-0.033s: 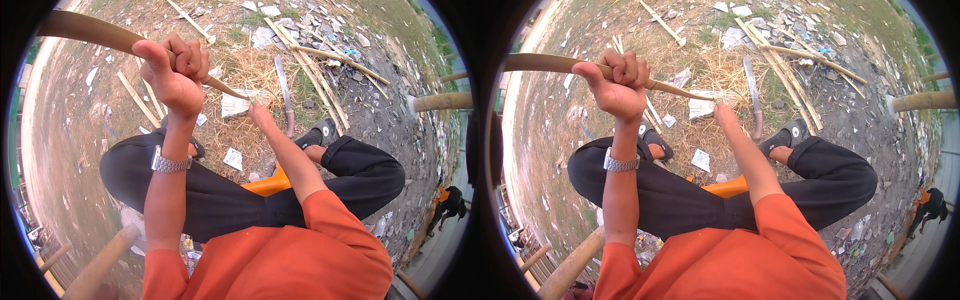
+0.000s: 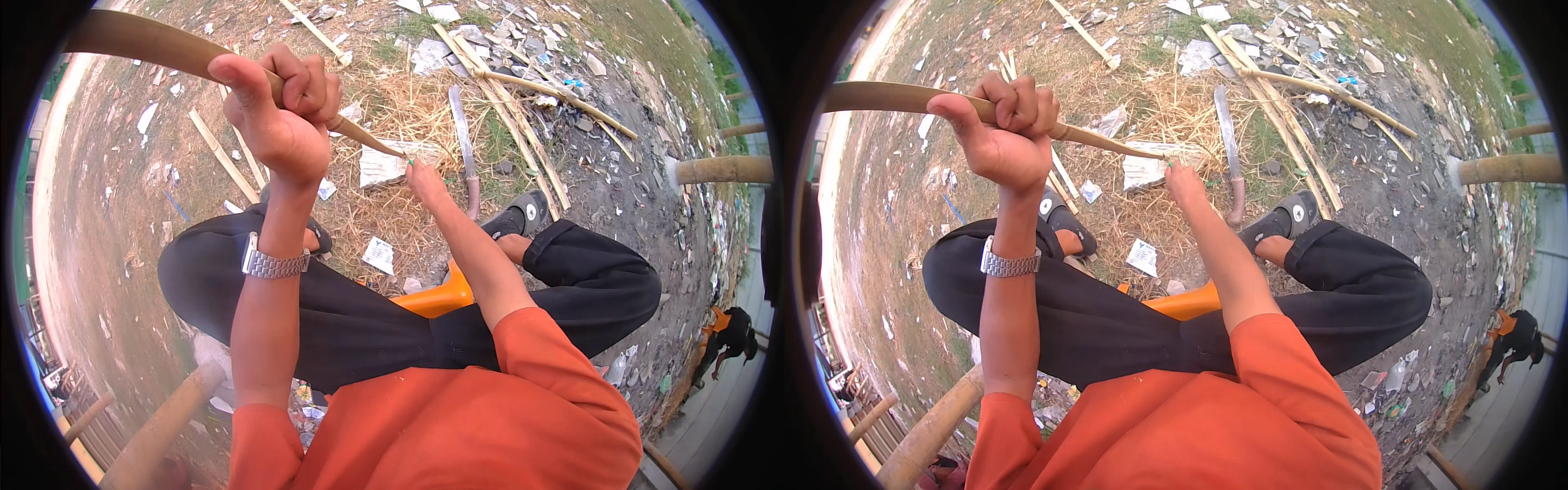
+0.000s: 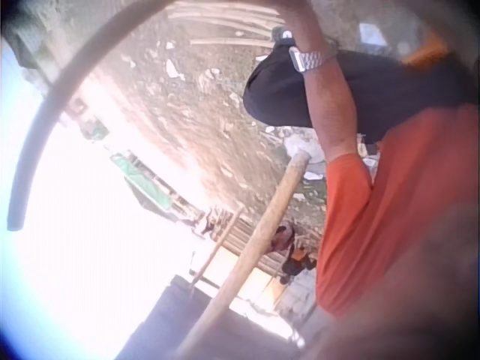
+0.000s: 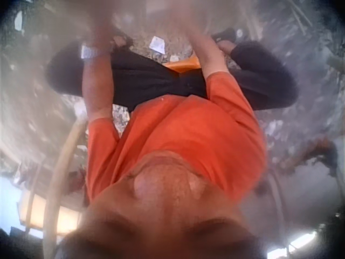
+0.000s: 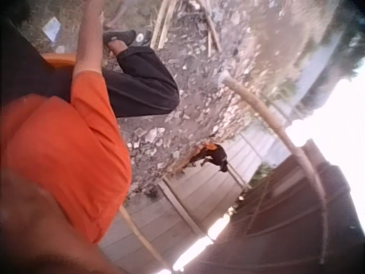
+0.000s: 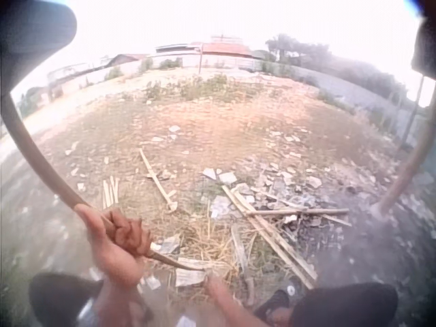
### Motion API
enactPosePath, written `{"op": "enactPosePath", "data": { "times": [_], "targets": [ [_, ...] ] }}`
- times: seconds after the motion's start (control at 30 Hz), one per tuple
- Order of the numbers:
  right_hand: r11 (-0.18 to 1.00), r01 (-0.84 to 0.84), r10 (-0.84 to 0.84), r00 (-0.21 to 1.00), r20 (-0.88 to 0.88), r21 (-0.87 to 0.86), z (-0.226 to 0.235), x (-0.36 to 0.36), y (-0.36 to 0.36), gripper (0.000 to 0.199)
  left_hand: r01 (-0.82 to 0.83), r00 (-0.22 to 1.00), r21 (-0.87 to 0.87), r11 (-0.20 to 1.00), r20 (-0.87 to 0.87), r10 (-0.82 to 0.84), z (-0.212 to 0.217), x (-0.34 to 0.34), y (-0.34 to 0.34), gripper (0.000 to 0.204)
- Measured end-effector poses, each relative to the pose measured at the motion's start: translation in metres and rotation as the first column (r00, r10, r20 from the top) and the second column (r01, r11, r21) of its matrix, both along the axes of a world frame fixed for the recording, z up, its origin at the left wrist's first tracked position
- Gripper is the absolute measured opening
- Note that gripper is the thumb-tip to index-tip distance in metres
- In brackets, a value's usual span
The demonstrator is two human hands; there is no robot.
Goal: The person sits on a small stool and uses a green utility knife to shave and sharpen the end of a long bamboo stick. They hold the stick with their left hand and carefully scrape the surface with the knife in their right hand, creating thin wood shavings that fall to the ground.
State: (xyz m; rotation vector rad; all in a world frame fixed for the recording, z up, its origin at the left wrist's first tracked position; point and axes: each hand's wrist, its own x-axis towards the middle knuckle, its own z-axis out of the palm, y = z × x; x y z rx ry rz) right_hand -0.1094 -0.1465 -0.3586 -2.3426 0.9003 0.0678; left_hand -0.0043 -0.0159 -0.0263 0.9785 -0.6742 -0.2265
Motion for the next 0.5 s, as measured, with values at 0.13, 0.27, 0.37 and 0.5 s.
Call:
{"op": "enactPosePath", "data": {
  "times": [0.13,0.27,0.37,0.5],
  "targets": [
    [0.990,-0.116,0.112,0.992,-0.054,-0.074,-0.001,0.006,-0.002,0.037,0.025,1.000,-0.013,1.000,-0.002,-0.025,0.001,0.006,-0.001,0.066],
    [0.966,-0.245,0.256,0.902,-0.346,0.076,-0.013,0.010,-0.020,0.036,0.156,0.988,-0.016,0.988,0.008,-0.155,0.000,0.008,-0.005,0.066],
    [0.930,0.084,0.044,0.941,-0.335,0.358,-0.007,-0.011,-0.022,0.043,0.054,0.998,-0.020,0.998,0.014,-0.054,-0.004,-0.003,0.002,0.066],
    [0.946,0.238,-0.245,0.969,0.006,0.220,0.031,-0.033,-0.026,0.045,-0.077,0.995,-0.034,0.996,-0.064,0.075,0.001,0.021,0.002,0.066]
  ]
}}
